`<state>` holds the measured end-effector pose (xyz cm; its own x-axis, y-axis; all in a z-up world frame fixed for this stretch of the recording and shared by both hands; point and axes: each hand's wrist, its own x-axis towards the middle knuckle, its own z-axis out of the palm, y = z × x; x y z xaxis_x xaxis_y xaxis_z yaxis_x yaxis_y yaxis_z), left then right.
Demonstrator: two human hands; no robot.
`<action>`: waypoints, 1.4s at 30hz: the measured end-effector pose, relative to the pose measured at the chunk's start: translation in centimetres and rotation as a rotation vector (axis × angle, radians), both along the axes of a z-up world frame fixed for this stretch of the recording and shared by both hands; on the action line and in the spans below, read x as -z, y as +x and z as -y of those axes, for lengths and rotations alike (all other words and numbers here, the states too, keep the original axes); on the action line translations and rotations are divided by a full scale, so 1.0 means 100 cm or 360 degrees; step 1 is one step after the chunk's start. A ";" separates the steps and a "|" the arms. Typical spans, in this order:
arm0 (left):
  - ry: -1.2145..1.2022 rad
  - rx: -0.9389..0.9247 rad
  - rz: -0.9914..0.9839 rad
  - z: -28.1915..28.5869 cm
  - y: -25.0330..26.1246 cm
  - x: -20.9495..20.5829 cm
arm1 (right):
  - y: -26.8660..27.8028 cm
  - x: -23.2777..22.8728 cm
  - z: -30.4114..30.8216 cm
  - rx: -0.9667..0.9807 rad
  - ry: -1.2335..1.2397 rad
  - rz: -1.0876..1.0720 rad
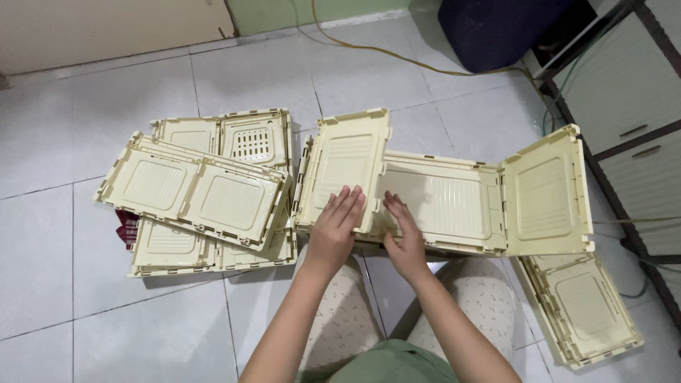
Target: The person assembles several beige foldable plastic crates on a tiled floor. They unfold the sides, insert the lids, and secure the latches, then stack the finished crates.
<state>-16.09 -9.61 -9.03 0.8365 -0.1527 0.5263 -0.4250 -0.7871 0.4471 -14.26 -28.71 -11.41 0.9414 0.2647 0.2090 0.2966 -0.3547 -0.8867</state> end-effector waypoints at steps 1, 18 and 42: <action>0.0049 0.0027 -0.0013 0.003 0.002 0.006 | 0.001 0.003 0.006 0.0067 0.0057 -0.0042; 0.0646 0.0031 -0.0728 0.028 0.012 0.050 | -0.006 0.001 0.068 0.0312 -0.0141 -0.0031; -0.1234 0.0596 -0.1230 0.211 0.039 0.057 | -0.006 0.147 0.234 0.0678 0.0299 -0.0170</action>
